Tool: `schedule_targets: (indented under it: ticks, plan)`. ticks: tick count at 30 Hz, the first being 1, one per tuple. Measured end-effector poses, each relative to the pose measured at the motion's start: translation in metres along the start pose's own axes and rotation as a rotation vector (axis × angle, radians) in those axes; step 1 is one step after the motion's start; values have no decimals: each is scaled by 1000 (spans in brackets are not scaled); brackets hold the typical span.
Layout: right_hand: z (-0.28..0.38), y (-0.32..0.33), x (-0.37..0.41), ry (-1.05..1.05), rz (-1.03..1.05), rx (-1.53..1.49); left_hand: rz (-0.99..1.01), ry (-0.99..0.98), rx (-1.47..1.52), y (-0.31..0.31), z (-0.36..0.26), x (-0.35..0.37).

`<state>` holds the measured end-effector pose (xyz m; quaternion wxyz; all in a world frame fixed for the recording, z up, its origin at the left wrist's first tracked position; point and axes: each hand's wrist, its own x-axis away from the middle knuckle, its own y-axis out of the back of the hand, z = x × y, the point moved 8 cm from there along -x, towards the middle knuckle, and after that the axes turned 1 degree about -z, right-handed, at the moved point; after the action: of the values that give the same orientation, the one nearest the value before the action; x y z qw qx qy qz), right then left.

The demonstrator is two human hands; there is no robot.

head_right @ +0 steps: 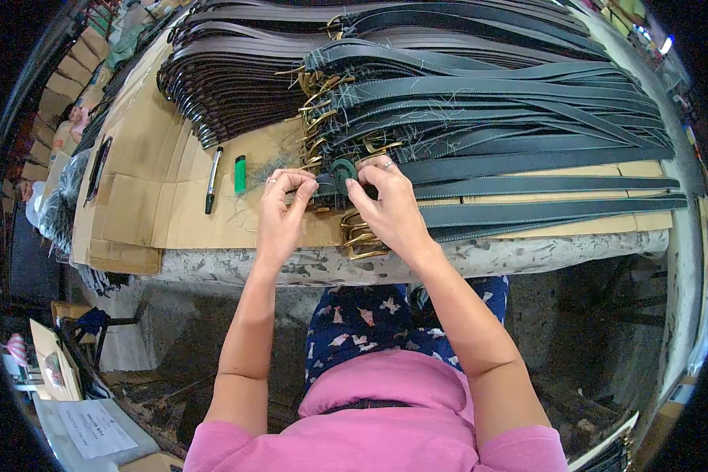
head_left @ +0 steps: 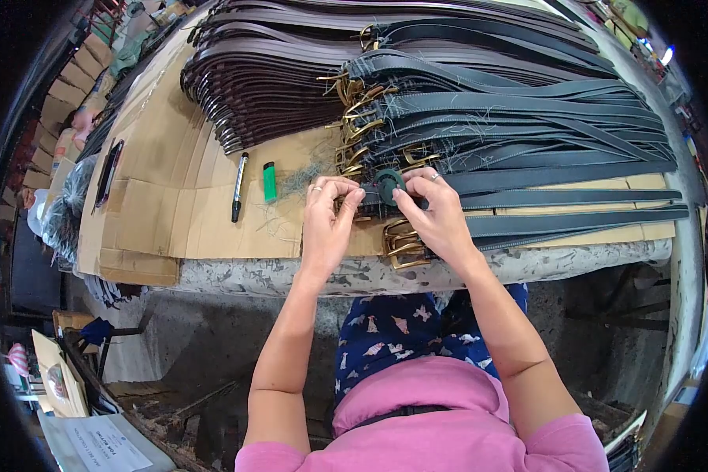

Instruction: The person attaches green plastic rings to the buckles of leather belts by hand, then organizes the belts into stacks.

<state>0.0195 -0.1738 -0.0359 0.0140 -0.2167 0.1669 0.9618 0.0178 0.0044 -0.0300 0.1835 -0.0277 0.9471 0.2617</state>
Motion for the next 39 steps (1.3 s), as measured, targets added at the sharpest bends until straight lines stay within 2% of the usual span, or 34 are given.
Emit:
schedule_targets:
  ticks: [4,19,28,31,34,39]
  plan:
    - [7,2,1,16,37,-18,8,102,241,0,11,1]
    - [9,-10,4,34,188,6,55,77,259,3,16,1]
    - [9,-9,5,36,213,0,75,215,362,3,23,0]
    - [7,1,1,30,158,-56,139,105,251,5,13,-2]
    - [3,13,-1,-19,140,-32,188,-42,-81,9,-14,4]
    - [1,19,3,-12,117,-11,81,-158,-279,-3,-28,11]
